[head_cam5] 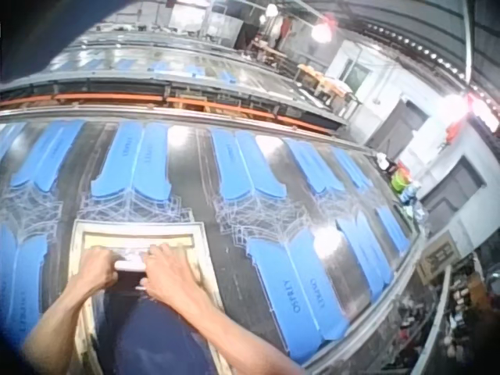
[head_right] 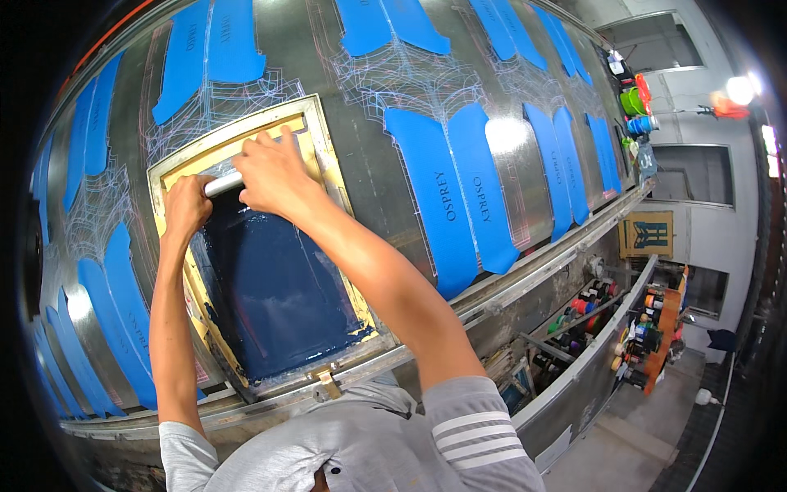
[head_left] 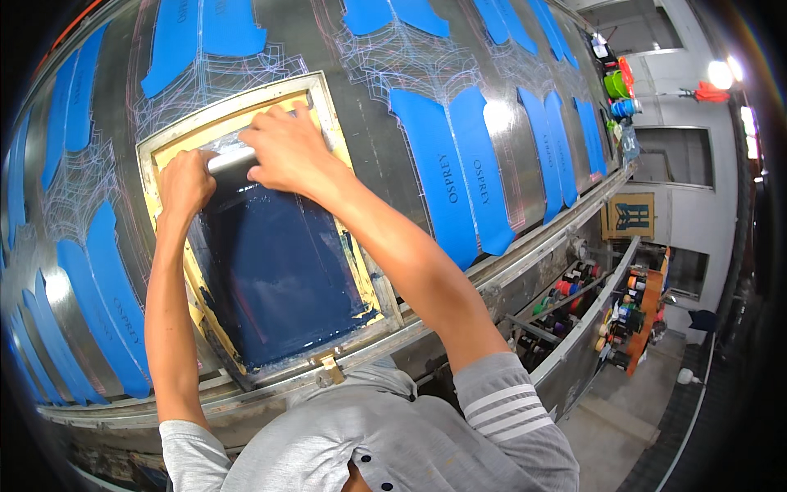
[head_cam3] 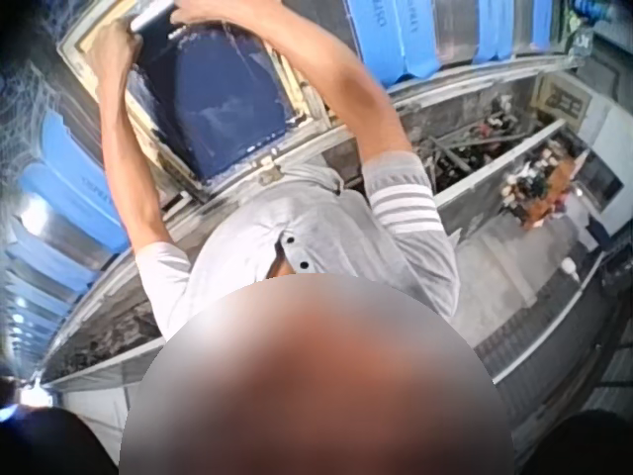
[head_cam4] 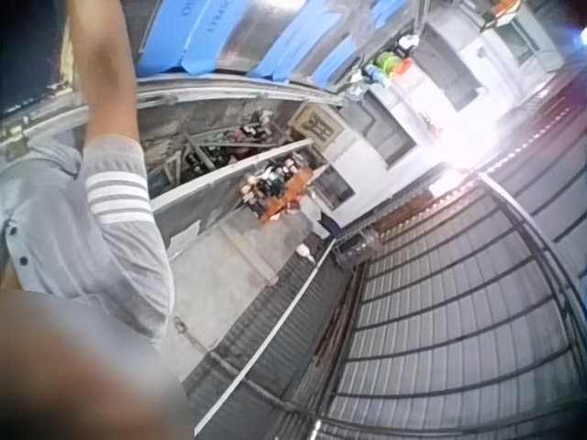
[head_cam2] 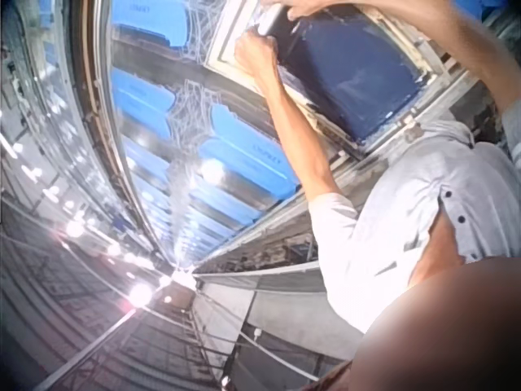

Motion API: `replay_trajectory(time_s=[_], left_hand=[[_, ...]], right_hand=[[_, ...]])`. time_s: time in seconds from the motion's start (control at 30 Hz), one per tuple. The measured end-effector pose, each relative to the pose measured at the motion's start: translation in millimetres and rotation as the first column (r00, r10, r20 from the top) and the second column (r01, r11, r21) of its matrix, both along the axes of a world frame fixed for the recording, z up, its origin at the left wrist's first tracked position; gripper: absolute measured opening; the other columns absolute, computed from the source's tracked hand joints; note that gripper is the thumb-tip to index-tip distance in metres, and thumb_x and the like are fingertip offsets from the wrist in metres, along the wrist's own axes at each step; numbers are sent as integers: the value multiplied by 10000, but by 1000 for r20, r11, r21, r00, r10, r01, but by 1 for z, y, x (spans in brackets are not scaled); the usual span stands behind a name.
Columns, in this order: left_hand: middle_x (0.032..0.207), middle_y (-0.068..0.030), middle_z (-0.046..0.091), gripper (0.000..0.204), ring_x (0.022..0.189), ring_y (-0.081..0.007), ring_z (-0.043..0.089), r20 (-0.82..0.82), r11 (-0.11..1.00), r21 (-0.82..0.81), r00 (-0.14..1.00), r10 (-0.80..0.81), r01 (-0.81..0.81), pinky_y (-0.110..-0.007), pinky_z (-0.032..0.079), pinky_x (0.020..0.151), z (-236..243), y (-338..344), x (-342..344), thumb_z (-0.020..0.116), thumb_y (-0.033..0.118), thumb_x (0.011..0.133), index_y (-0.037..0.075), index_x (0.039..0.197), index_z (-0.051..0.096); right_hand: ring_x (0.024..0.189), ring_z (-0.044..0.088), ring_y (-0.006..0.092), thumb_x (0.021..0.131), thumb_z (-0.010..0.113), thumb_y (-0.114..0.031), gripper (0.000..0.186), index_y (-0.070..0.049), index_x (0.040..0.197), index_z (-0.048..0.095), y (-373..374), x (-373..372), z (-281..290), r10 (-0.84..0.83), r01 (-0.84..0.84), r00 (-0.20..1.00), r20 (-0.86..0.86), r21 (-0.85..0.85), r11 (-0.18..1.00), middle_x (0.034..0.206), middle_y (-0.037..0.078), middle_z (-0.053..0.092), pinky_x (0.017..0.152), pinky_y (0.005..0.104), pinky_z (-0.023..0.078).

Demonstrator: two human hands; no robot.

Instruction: The person mixes dark ink in a container, pours it onto a screen printing frame, and uses a squeegee to spread the ink across the mesh. The person then lifts the frame and moves it to a conveyor where blue garments are laid out, continuing to pull the squeegee to transfer the ink.

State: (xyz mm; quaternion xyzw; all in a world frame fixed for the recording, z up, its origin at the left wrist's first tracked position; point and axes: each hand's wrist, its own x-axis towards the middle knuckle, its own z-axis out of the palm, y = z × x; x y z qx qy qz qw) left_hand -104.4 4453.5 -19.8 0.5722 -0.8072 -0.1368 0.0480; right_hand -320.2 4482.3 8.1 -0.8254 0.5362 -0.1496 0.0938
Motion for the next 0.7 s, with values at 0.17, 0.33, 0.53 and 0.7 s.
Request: replay_trajectory(time_s=[0.17,0.33,0.53,0.7], left_hand=[[919,-175,755,438,839,-377,728,-91,993,-117,996,21,-32,-476,577,762,-35,44,9,589,-41,777,185,1077,813],[1068,-121,773,438,922,-335,742,-224,994,-74,973,65,-83,-448,584,787,-27,205,6,629,-70,683,95,1062,774],[1071,-119,758,433,981,-276,748,-243,999,-46,970,-22,11,-413,596,785,-14,341,8,682,-67,651,59,1064,723],[738,-203,710,281,694,-398,716,-159,990,140,987,-8,30,-500,581,645,0,224,11,653,24,699,143,902,806]], right_hand=[[856,698,311,860,592,-131,186,-64,828,762,18,24,-72,34,-38,998,-48,-68,997,874,143,727,864,500,456],[1058,646,295,679,723,-88,297,-45,972,725,173,23,-65,63,-69,995,81,76,995,1063,118,683,1115,527,412],[1002,634,282,739,698,-94,294,-36,1027,703,314,23,-48,99,-96,995,-2,228,969,1008,94,638,1105,552,422],[848,709,345,760,678,-92,116,-71,849,749,196,19,-22,101,-75,992,-70,308,948,855,150,708,981,523,497]])
